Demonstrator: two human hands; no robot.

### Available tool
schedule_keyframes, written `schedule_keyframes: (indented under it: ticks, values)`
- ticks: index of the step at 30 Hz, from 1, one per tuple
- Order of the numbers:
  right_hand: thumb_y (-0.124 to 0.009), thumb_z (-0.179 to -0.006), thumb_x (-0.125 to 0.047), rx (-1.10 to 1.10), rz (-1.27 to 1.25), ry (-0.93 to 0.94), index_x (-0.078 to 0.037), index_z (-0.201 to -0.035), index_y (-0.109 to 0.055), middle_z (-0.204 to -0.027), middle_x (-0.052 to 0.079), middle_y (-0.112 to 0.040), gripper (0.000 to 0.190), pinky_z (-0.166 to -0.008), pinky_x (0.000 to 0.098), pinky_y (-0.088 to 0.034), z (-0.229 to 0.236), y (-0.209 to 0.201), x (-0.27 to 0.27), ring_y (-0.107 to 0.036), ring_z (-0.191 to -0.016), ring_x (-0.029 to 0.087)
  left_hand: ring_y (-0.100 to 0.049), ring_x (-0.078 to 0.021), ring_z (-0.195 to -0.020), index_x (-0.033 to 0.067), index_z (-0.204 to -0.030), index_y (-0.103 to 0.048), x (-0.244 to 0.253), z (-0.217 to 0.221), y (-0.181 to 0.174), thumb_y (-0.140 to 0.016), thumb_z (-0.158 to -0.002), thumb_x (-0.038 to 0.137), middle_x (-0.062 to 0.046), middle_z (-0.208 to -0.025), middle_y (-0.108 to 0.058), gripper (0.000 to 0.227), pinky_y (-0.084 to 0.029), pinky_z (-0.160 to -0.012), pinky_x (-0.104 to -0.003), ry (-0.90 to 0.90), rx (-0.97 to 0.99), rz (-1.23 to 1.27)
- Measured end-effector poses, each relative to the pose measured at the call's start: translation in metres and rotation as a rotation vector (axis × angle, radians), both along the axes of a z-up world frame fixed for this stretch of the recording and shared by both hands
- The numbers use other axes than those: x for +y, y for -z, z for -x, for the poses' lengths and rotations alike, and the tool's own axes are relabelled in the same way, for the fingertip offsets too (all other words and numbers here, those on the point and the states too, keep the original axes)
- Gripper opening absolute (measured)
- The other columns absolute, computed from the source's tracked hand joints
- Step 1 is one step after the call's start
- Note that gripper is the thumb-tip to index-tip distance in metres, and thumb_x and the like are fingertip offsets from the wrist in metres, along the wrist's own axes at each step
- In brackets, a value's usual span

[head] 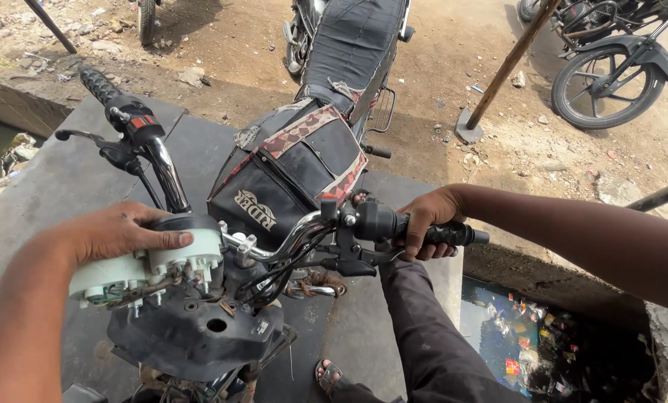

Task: Installing and wiring a speedometer and instrument cluster on a motorcycle.

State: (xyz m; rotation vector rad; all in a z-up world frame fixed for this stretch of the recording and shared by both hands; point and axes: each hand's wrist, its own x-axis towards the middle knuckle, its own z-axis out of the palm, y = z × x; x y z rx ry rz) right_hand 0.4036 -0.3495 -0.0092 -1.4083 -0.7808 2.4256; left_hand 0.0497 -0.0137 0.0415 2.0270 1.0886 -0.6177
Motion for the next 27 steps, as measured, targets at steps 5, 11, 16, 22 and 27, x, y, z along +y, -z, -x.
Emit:
schedule_keyframes:
  ticks: [5, 11, 16, 22, 27]
  values:
    - [-0.075, -0.09, -0.013, 0.062, -0.023, -0.059, 0.005, -0.099, -0.06, -0.07, 0.008, -0.055, 0.025, -0.049, 0.0352, -0.047, -0.023, 0.027, -0.001, -0.055, -0.055, 0.018, -0.079, -0.0285, -0.099, 0.0245, -0.129, -0.076, 0.003, -0.005, -0.002, -0.081, -0.058, 0.067, -0.012, -0.112, -0.076, 0.083, -0.061, -0.088, -0.045, 0.037, 0.044, -0.043]
    - [-0.074, -0.081, -0.017, -0.04, -0.042, -0.038, 0.006, -0.101, -0.065, -0.066, 0.007, -0.056, 0.032, -0.044, 0.0335, -0.045, -0.01, 0.013, 0.0, -0.053, -0.049, 0.016, -0.056, -0.0297, -0.136, 0.0267, -0.142, -0.066, 0.013, -0.017, 0.004, -0.086, -0.058, 0.059, -0.007, -0.146, -0.059, 0.092, -0.045, -0.112, -0.048, 0.132, 0.062, -0.118]
    - [-0.075, -0.08, -0.019, -0.053, -0.017, -0.015, 0.005, -0.103, -0.063, -0.065, 0.006, -0.055, 0.036, -0.045, 0.0339, -0.047, -0.015, 0.017, -0.002, -0.055, -0.05, 0.016, -0.058, -0.0296, -0.139, 0.025, -0.142, -0.065, 0.013, -0.028, 0.004, -0.089, -0.054, 0.055, -0.012, -0.145, -0.067, 0.096, -0.041, -0.118, -0.045, 0.132, 0.039, 0.052]
    - [-0.075, -0.08, -0.02, -0.044, -0.031, -0.05, 0.008, -0.102, -0.064, -0.064, 0.006, -0.057, 0.037, -0.045, 0.0345, -0.049, -0.016, 0.014, 0.001, -0.056, -0.05, 0.016, -0.074, -0.0297, -0.11, 0.0138, -0.132, -0.071, 0.002, -0.021, -0.003, -0.085, -0.062, 0.048, -0.017, -0.121, -0.08, 0.08, -0.055, -0.096, -0.04, 0.088, -0.019, 0.179]
    - [-0.077, -0.08, -0.018, -0.068, -0.075, -0.063, 0.01, -0.102, -0.064, -0.065, 0.008, -0.058, 0.037, -0.045, 0.034, -0.048, -0.025, 0.017, 0.005, -0.056, -0.05, 0.016, -0.075, -0.0266, -0.097, 0.0085, -0.128, -0.074, 0.003, -0.019, 0.004, -0.086, -0.063, 0.049, -0.017, -0.111, -0.082, 0.077, -0.057, -0.085, -0.039, 0.104, -0.083, 0.187]
